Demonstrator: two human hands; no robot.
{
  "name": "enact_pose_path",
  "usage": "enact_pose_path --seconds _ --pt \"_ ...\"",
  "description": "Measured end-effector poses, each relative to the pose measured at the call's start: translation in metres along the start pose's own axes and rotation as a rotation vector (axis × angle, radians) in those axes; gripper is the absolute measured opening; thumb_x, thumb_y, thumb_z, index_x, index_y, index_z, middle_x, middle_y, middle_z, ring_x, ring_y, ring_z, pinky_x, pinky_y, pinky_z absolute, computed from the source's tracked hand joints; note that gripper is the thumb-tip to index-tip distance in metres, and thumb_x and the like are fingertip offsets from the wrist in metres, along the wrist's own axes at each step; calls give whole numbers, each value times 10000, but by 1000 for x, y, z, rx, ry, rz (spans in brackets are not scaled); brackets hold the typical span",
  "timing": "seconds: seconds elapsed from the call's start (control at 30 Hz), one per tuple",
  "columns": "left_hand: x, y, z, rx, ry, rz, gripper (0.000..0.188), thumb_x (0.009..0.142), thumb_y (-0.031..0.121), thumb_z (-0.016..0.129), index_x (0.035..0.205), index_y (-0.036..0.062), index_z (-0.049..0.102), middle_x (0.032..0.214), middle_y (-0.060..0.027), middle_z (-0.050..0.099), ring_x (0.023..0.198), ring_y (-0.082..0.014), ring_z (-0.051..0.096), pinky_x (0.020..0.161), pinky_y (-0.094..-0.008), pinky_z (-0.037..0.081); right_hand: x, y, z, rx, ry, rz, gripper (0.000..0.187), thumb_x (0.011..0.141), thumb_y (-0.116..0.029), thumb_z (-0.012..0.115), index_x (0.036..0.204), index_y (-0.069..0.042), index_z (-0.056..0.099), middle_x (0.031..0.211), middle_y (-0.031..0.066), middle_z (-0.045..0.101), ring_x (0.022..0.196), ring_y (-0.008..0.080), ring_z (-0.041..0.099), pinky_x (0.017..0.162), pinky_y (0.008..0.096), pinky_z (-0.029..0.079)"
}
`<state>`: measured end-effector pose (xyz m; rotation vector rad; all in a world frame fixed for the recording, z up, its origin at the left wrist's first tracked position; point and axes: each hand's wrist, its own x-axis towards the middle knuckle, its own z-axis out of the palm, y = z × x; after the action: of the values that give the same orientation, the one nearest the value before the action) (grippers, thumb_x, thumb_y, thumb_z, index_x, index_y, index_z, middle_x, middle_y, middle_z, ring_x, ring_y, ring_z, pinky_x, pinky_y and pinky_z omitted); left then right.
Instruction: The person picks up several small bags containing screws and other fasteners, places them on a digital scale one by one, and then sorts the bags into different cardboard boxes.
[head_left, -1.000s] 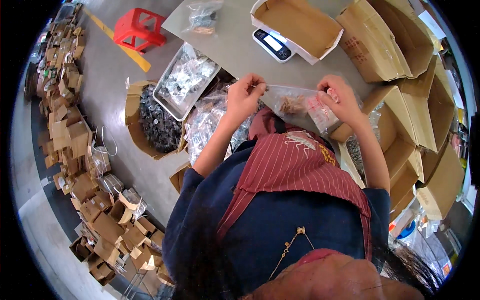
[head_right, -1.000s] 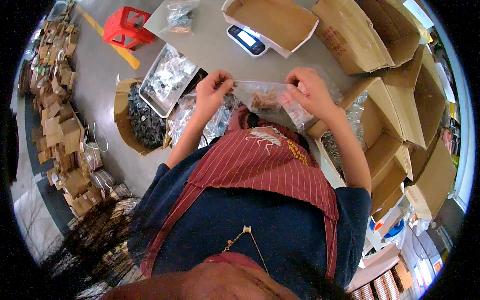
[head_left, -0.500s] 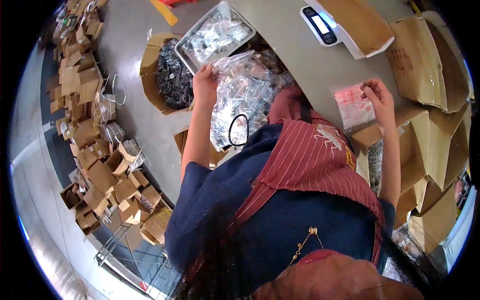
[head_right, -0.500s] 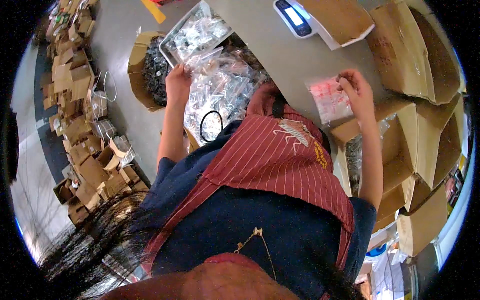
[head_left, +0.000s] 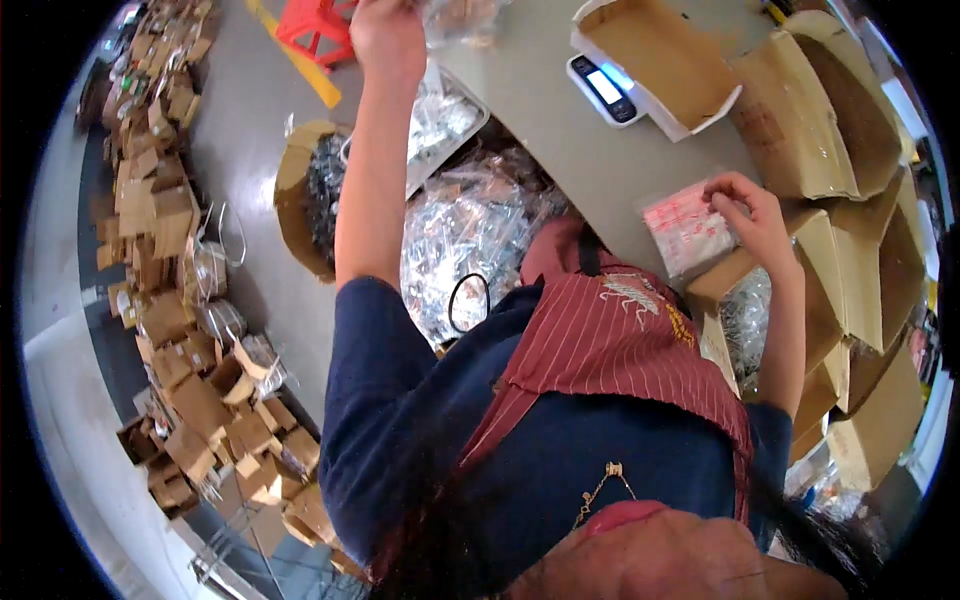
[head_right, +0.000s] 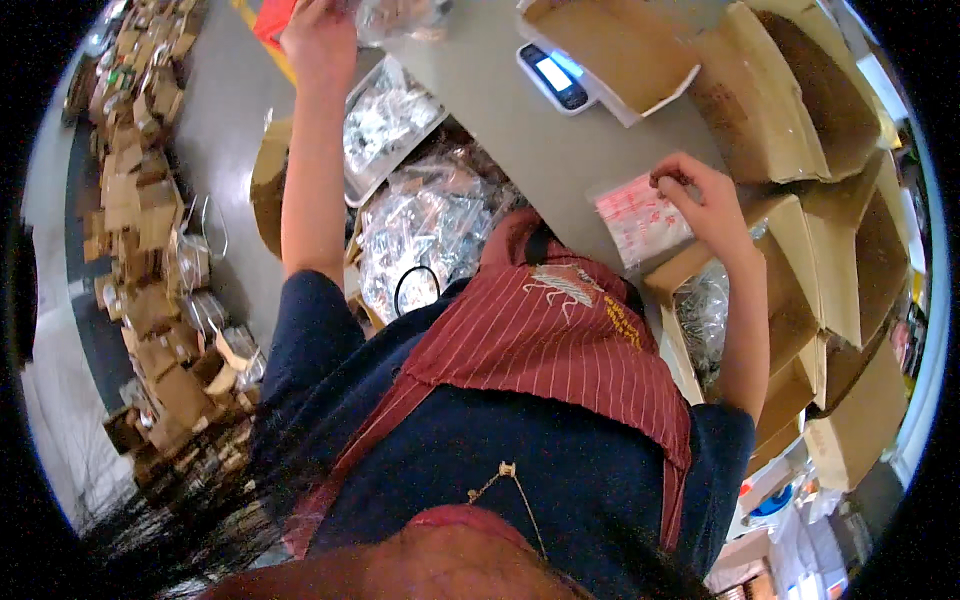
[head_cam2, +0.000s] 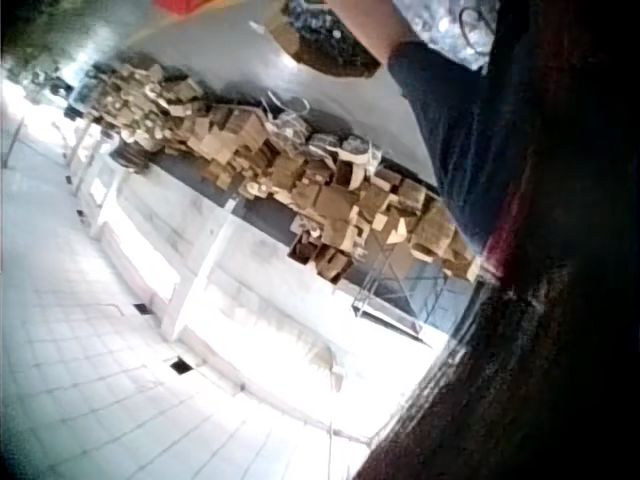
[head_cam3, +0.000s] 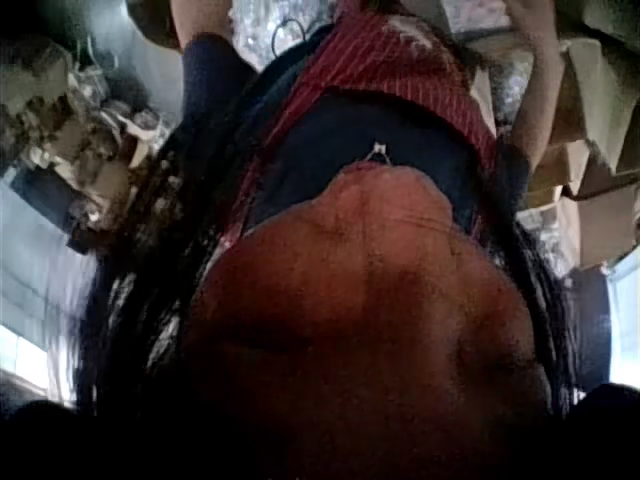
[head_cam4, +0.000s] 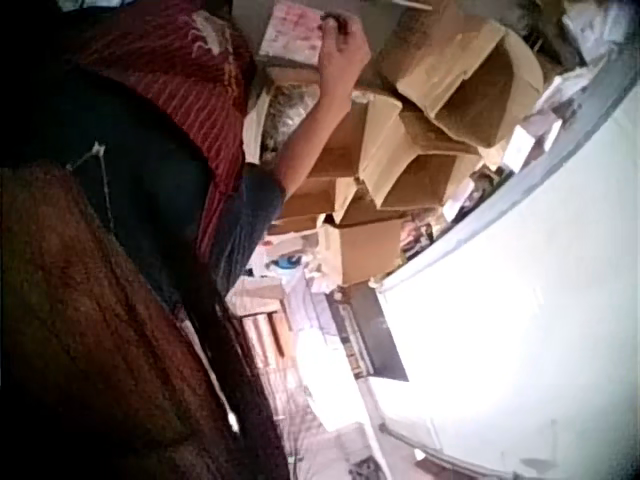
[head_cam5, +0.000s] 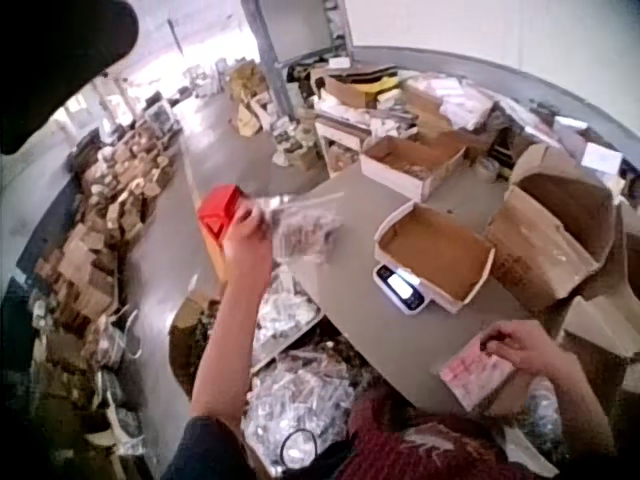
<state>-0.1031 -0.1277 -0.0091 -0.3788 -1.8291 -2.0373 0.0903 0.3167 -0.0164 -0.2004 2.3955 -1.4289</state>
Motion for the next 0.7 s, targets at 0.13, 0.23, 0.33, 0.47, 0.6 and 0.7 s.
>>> enact_pose_path --seconds 0.13,0.23,0.33,0.47,0.6,0.7 --pt "94 -90 35 470 -137 217 186 879 257 580 909 95 667 905 -123 703 866 -343 655 708 -398 520 -58 17 -20 -67 100 55 156 922 -86 597 1038 12 632 901 60 658 856 134 630 793 288 504" --pt "90 -122 43 1268 -502 236 302 845 300 576 908 35 705 931 -204 700 882 -408 657 793 -505 509 -110 21 -33 9 224 141 148 927 -85 594 1028 13 640 904 56 662 865 130 627 795 288 502" --pt "93 -158 37 1641 -718 -125 647 851 637 584 1088 45 691 1087 -221 683 1065 -391 637 970 -464 462 -176 31 -44 196 465 227 148 936 -88 585 1015 25 638 906 51 662 866 121 613 801 276 488" --pt "101 -122 85 1789 -736 -229 557 832 460 628 1200 42 635 1272 -215 608 1222 -362 551 1069 -510 372 -250 47 -46 299 797 279 157 936 -86 569 1024 24 639 918 39 665 860 112 605 802 266 478" --pt "134 -79 177 1742 -579 286 386 803 233 645 1133 33 658 1279 -177 594 1202 -358 535 1040 -532 389 -298 56 -57 355 1071 288 155 932 -87 567 1019 12 648 934 44 673 863 116 611 805 272 478" --pt "150 -32 280 1275 -597 774 177 819 114 590 948 42 687 1113 -169 629 1087 -368 561 953 -473 454 -307 42 -83 339 1116 304 141 930 -86 564 1000 8 644 933 49 671 855 120 609 807 273 476"
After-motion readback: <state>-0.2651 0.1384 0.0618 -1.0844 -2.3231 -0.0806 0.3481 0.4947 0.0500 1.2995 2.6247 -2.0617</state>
